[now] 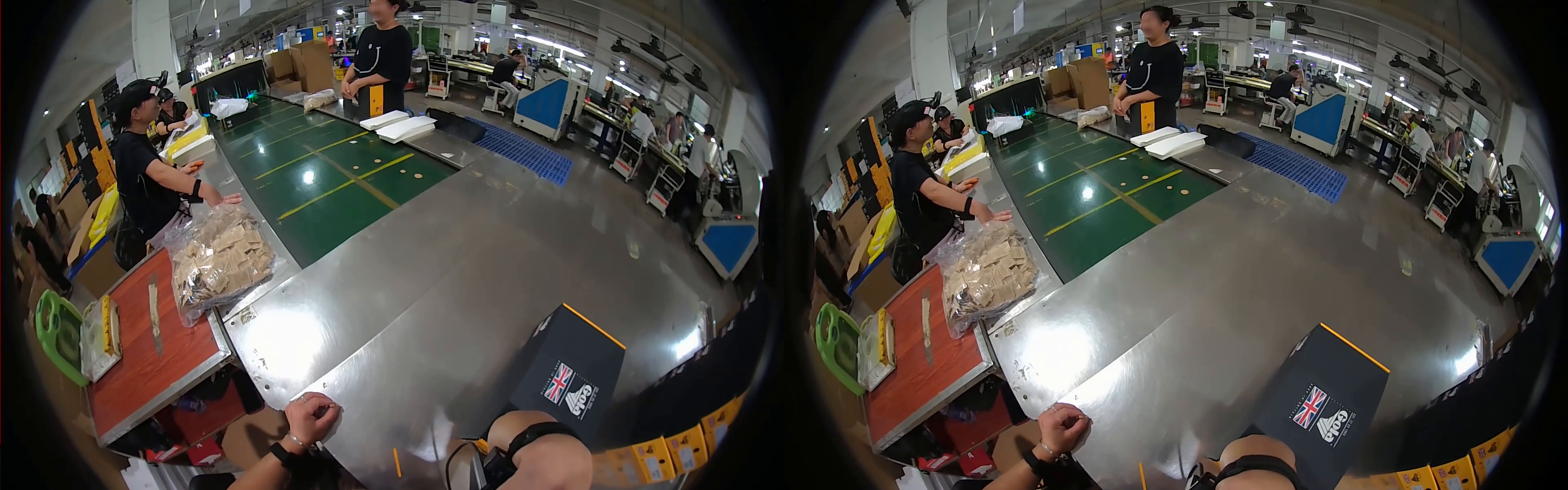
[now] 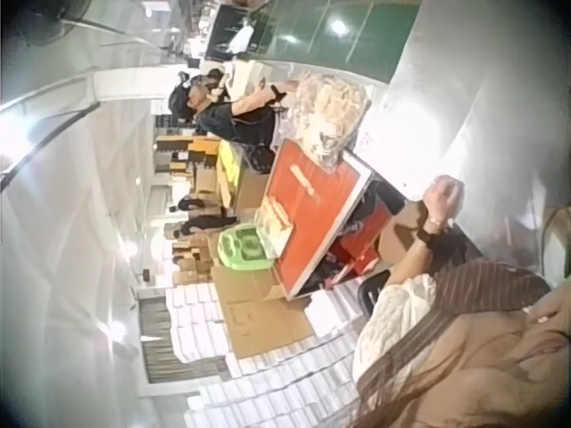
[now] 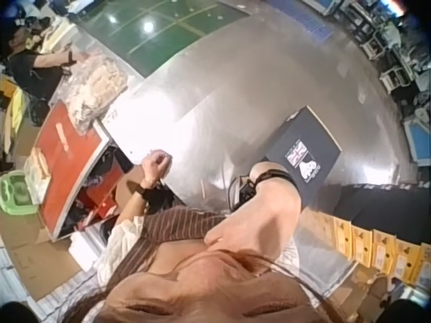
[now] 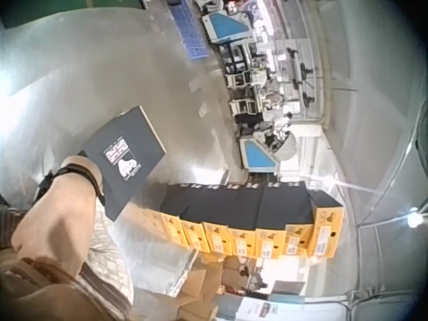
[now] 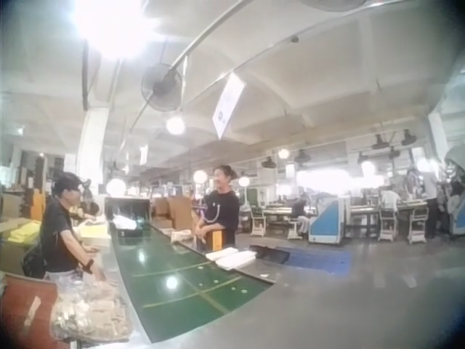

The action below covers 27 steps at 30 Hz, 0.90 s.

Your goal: Packing shoe boxes into larger cardboard shipping boxes at a packing station.

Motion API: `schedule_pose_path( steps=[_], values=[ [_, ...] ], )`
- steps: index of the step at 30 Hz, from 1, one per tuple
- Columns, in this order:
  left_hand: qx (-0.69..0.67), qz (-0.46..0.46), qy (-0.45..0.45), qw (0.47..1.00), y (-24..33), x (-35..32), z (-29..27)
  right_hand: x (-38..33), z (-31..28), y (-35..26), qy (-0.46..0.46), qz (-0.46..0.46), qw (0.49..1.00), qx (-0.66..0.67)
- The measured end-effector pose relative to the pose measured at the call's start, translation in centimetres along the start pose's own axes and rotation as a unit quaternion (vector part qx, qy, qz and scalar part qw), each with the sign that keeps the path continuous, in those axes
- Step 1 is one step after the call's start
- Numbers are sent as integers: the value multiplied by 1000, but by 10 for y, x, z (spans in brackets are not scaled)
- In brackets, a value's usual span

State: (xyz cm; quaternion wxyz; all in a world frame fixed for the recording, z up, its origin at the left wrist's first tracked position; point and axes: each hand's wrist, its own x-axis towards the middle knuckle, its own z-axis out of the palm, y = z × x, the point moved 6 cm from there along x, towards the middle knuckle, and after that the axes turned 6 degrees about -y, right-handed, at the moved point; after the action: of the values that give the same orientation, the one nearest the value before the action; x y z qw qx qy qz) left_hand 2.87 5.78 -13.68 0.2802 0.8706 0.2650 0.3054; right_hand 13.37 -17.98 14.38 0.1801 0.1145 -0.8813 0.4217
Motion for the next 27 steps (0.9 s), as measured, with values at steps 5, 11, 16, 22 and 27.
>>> schedule_pose_path(
  steps=[5, 11, 16, 22, 27],
  values=[
    [4, -15, 7, 1000, 0, -1, -5, -3, -7, 9, 55, 39, 998, -14],
    [-7, 8, -6, 1000, 8, 4, -4, -7, -18, 12, 144, 88, 985, 42],
    [11, 15, -18, 1000, 1, -3, -2, -11, -28, 15, 181, 68, 974, 114],
    [0, -20, -32, 999, 4, -3, 0, -18, -30, 14, 206, 37, 966, 150],
    [0, 6, -8, 1000, 2, -3, -2, -16, -19, 12, 106, 13, 989, -100]
  ],
)
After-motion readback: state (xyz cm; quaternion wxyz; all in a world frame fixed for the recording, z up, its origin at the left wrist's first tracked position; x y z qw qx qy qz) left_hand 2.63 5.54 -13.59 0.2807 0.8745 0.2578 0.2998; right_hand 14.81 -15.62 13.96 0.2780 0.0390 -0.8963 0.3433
